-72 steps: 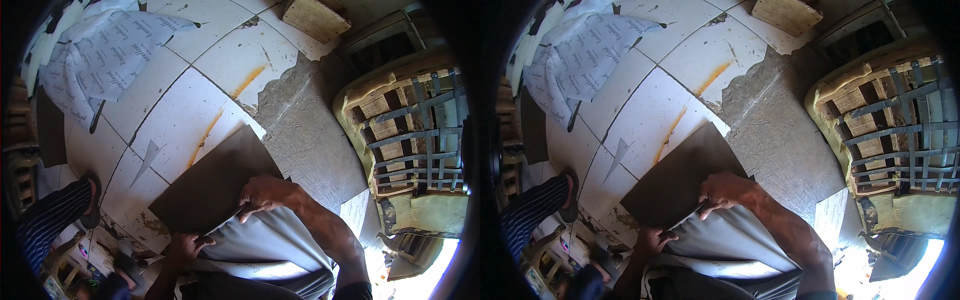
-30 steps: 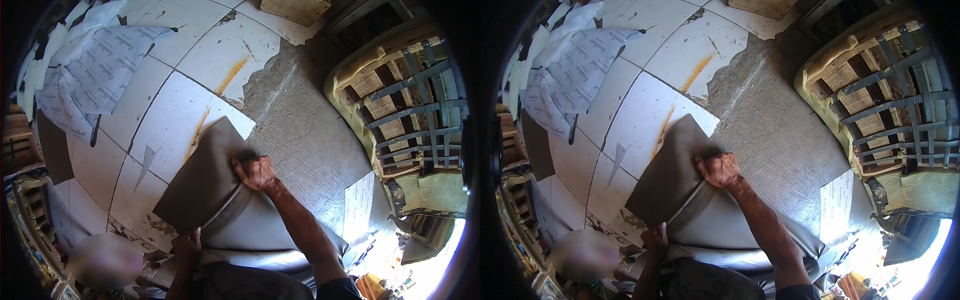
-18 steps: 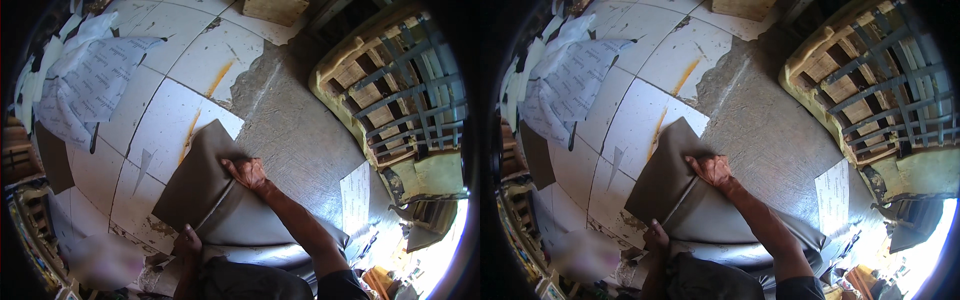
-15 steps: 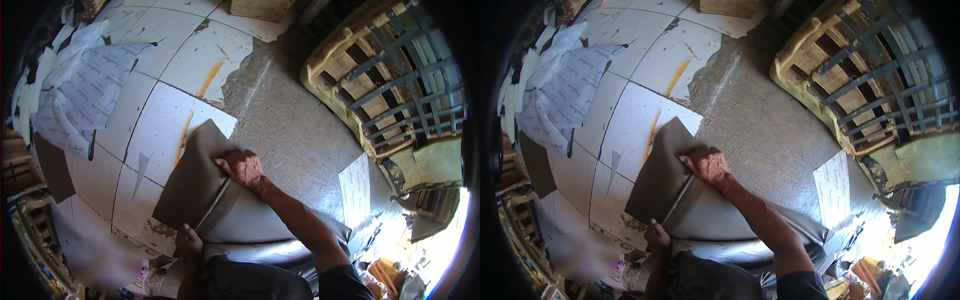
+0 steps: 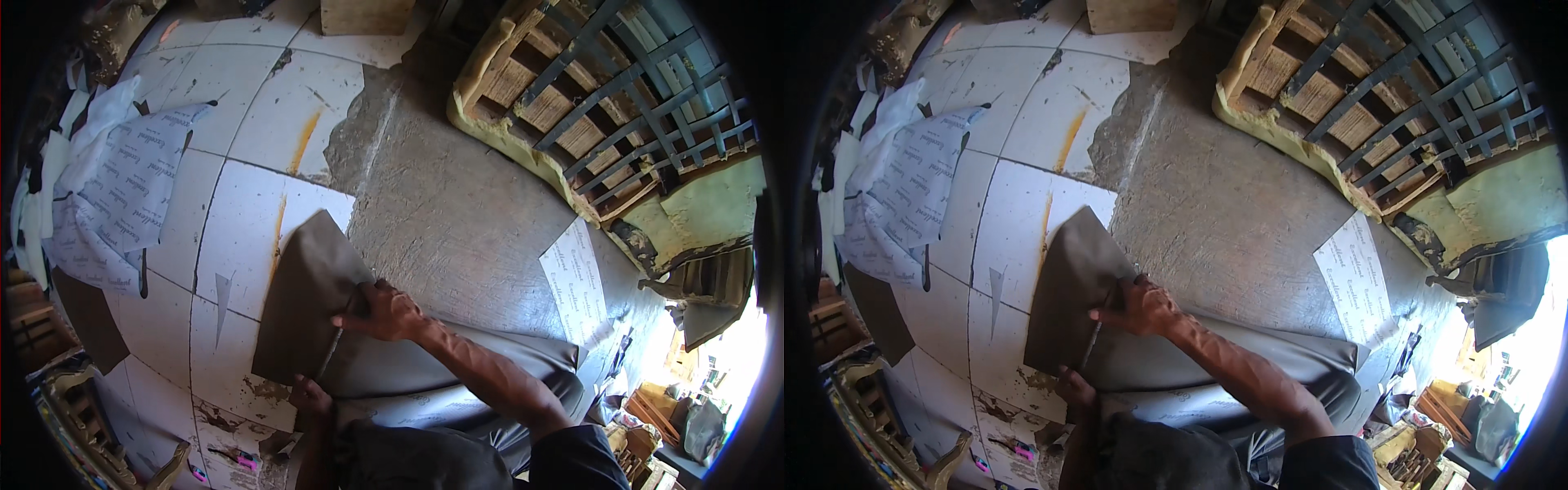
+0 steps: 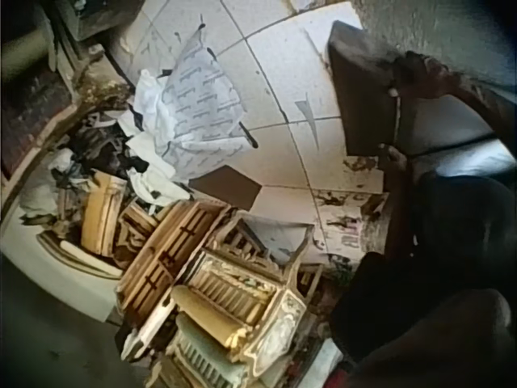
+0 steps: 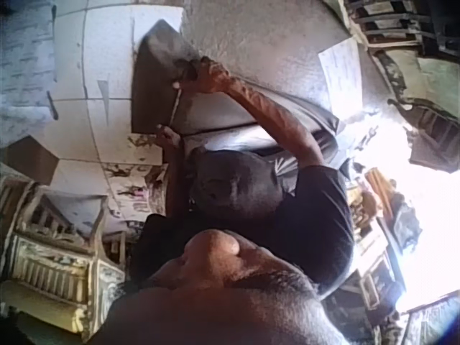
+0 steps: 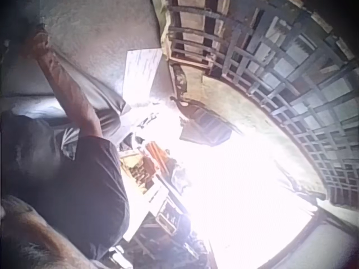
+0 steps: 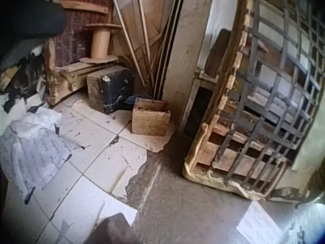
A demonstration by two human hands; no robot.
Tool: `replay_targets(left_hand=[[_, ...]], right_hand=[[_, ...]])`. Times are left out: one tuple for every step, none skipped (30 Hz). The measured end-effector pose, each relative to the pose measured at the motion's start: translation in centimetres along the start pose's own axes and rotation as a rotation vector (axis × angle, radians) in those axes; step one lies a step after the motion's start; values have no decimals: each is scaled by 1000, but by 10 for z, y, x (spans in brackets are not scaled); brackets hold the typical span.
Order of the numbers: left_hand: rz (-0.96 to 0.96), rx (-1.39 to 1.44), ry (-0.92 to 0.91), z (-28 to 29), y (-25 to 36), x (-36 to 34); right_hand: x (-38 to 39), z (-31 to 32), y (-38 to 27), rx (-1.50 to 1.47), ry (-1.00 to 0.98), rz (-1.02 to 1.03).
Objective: The person wraps a foam cushion with patterned paper and fits a leather cover over the padding by hand.
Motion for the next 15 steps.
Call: replay_targets(left_hand=[[-82, -56, 69, 3, 2, 1], [-160, -113, 136, 7, 6, 4], [-156, -112, 146, 8, 8, 7], [-23, -99, 128, 8, 3, 12], [114, -88, 118, 8, 1, 14], [128, -93, 140, 12, 3, 13], [180, -83, 33, 12, -1, 11], [240, -75, -69, 13, 0, 9], [262, -78, -45, 17, 9, 5], [344, -100, -140, 15, 15, 3], [425, -120, -234, 12, 19, 0], [453, -133, -200, 11, 12, -1], [396, -164, 79, 13, 4, -4], [331, -192, 346, 17, 2, -3], [357, -210, 362, 20, -1, -5]], right_hand=[[-3, -3, 1, -4, -64, -5], [-5, -2, 3, 3, -61, -3], [-8, -1, 3, -84, -50, 34], [-10, -1, 3, -170, -42, 74], [-14, -3, 4, -156, -48, 91], [-16, -5, 5, -166, -23, 110], [-18, -7, 6, -176, -2, 130], [-19, -9, 4, -155, -20, 157], [-19, -7, 7, -134, 14, 133], [-19, -5, 11, -111, 49, 109], [-20, -8, 15, -90, 34, 130], [-21, -9, 9, -127, 132, 264], [-21, -10, 4, -170, 230, 395], [-20, -12, 4, -125, 298, 437], [-10, -10, -15, -115, 269, 455]])
Point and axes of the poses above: each hand's wrist, its own x-axis away from the middle knuckle, its own z-axis out of the back of the hand, y = z × x, the point moved 5 cm from there along -x, towards the middle knuckle, and after that the axes turned 3 degrees about -z, right-handed, at the moved point
